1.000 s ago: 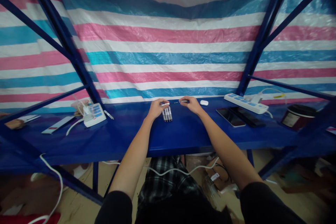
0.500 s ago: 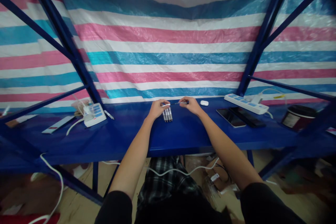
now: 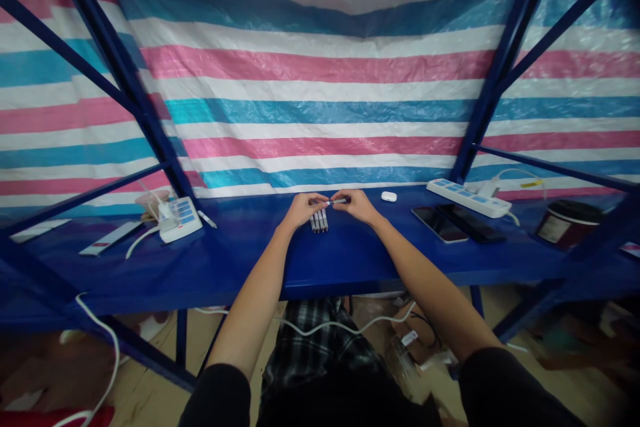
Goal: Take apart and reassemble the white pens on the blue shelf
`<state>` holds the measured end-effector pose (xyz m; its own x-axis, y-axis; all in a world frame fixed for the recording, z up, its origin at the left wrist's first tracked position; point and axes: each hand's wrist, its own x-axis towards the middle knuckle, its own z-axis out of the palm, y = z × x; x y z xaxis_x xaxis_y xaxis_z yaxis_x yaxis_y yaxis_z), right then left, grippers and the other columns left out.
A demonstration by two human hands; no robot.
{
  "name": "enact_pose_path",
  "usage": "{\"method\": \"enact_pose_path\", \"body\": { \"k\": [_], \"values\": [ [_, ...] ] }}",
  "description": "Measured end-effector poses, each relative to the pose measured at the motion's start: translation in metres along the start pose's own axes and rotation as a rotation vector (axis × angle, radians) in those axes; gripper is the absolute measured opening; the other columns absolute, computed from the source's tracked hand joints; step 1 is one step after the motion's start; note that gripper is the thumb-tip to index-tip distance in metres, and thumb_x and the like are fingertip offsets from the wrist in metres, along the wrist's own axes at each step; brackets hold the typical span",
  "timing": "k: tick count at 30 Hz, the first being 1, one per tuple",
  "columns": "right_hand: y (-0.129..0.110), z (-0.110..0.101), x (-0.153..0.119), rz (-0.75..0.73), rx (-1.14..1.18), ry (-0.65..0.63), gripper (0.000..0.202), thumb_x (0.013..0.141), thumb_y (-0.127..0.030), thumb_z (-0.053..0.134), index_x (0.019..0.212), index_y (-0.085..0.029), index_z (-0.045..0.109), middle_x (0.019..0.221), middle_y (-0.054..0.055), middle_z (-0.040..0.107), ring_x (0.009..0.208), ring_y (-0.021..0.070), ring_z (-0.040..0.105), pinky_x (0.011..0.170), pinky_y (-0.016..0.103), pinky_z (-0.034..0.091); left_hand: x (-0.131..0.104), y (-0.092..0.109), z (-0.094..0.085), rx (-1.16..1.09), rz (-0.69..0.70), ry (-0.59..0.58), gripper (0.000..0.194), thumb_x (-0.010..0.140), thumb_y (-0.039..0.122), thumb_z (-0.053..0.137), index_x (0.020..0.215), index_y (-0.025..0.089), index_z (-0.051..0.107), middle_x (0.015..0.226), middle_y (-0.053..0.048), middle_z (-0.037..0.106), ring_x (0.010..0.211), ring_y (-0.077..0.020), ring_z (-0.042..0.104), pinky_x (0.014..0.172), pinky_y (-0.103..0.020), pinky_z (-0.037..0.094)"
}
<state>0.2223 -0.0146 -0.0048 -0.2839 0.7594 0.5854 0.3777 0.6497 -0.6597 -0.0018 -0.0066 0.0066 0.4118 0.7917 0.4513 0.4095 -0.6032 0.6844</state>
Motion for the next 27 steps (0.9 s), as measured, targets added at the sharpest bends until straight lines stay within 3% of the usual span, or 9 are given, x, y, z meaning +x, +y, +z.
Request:
{"method": "enact_pose_path", "body": {
  "k": [18,27],
  "values": [
    [-0.0022,0.0010,0.0012,-0.058,-0.062,0.058,0.016,0.077,-0.026,0.078,0.092,-0.020,0.078,0.090,0.005,0.076,0.079,0.0199,0.063,0.071,0.030,0.044,-0.0003,0.0023,-0.0019,-0.131,-0.054,-0.039,0.041,0.080,0.048,0.074,0.100,0.012,0.080,0.075,-0.008,0.075,0.063,-0.0161,0.062,0.061,-0.026,0.045],
    [-0.0067,0.0002,-0.0006,0.004,-0.031,-0.047,0.019,0.084,-0.033,0.072,0.093,-0.018,0.079,0.087,0.005,0.077,0.079,0.0202,0.067,0.075,0.030,0.046,-0.0022,0.0066,-0.0012,-0.111,-0.040,-0.035,0.038,0.079,0.045,0.076,0.098,0.013,0.081,0.080,-0.008,0.077,0.068,-0.0177,0.065,0.064,-0.027,0.047]
  ]
}}
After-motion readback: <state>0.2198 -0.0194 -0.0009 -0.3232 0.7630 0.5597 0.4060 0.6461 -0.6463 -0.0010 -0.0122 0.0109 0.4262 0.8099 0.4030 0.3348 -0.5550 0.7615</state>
